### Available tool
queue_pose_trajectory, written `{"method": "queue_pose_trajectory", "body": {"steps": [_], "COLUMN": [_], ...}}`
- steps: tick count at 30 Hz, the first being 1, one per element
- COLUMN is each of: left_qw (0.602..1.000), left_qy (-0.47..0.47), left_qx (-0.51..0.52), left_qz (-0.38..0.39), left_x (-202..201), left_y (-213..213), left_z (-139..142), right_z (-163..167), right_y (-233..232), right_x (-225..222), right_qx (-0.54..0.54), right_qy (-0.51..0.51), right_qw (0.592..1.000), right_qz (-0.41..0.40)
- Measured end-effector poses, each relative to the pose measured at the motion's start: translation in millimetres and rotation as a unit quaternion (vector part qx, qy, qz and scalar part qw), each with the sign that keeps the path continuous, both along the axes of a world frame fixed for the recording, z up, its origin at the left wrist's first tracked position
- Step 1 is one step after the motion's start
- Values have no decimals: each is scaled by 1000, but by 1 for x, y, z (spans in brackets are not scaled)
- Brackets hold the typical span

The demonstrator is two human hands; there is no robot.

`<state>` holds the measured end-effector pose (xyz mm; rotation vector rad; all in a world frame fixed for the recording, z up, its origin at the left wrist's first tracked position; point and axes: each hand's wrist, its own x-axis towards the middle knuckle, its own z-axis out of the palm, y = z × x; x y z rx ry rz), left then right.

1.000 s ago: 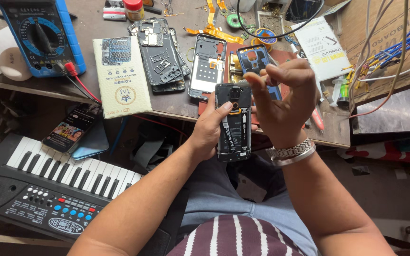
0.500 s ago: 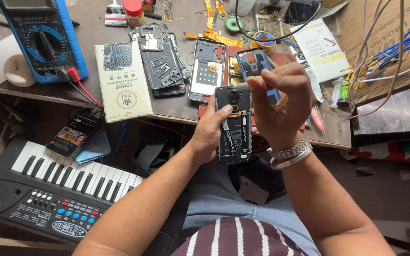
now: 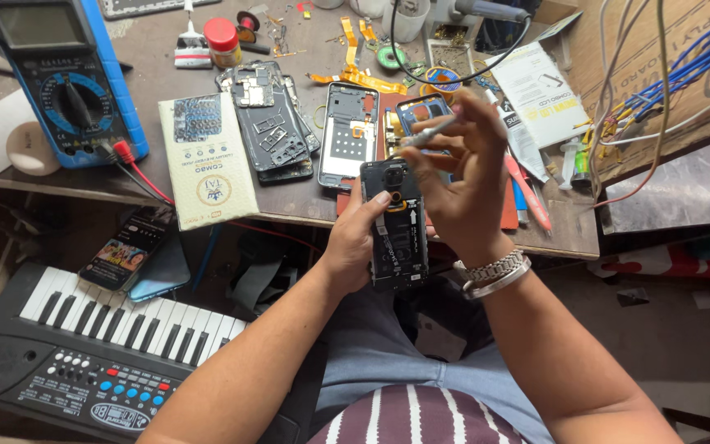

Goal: The person repairs a disassembled smartphone at a cluttered workbench, holding the phone body in one hand while using a screwdriver to unscrew and manipulate internal components. They briefly reach into a parts drawer, reposition the phone, and continue working on the internal assembly with the screwdriver.

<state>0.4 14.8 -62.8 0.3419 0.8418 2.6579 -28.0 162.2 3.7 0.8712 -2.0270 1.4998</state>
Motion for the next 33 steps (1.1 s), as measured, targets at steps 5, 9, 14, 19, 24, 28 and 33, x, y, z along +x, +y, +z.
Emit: {"method": "queue_pose_trajectory", "body": {"steps": [5, 9, 14, 19, 24, 28, 33], "left_qw": [1000, 1000, 1000, 1000, 1000, 1000, 1000], "left_qy": [17, 5, 17, 14, 14, 11, 10], "left_qx": [10, 13, 5, 0, 1, 0, 5], "left_qz": [6, 5, 5, 5, 5, 3, 1], "left_x": [1, 2, 2, 2, 3, 4, 4], "left_y": [0, 1, 1, 0, 1, 0, -1], "left_z": [9, 12, 12, 14, 15, 16, 16], "right_z": [-15, -27, -34, -33, -32, -34, -40], "right_y": [37, 63, 70, 63, 59, 60, 63], "right_x": [-5, -18, -37, -40, -38, -38, -36], "right_qx": [-170, -174, -161, -145, -145, -149, -157], "right_qy": [-72, -80, -99, -111, -114, -113, -98], "right_qw": [982, 978, 979, 979, 979, 978, 980], "right_qz": [-39, -89, -79, -86, -92, -88, -73]}}
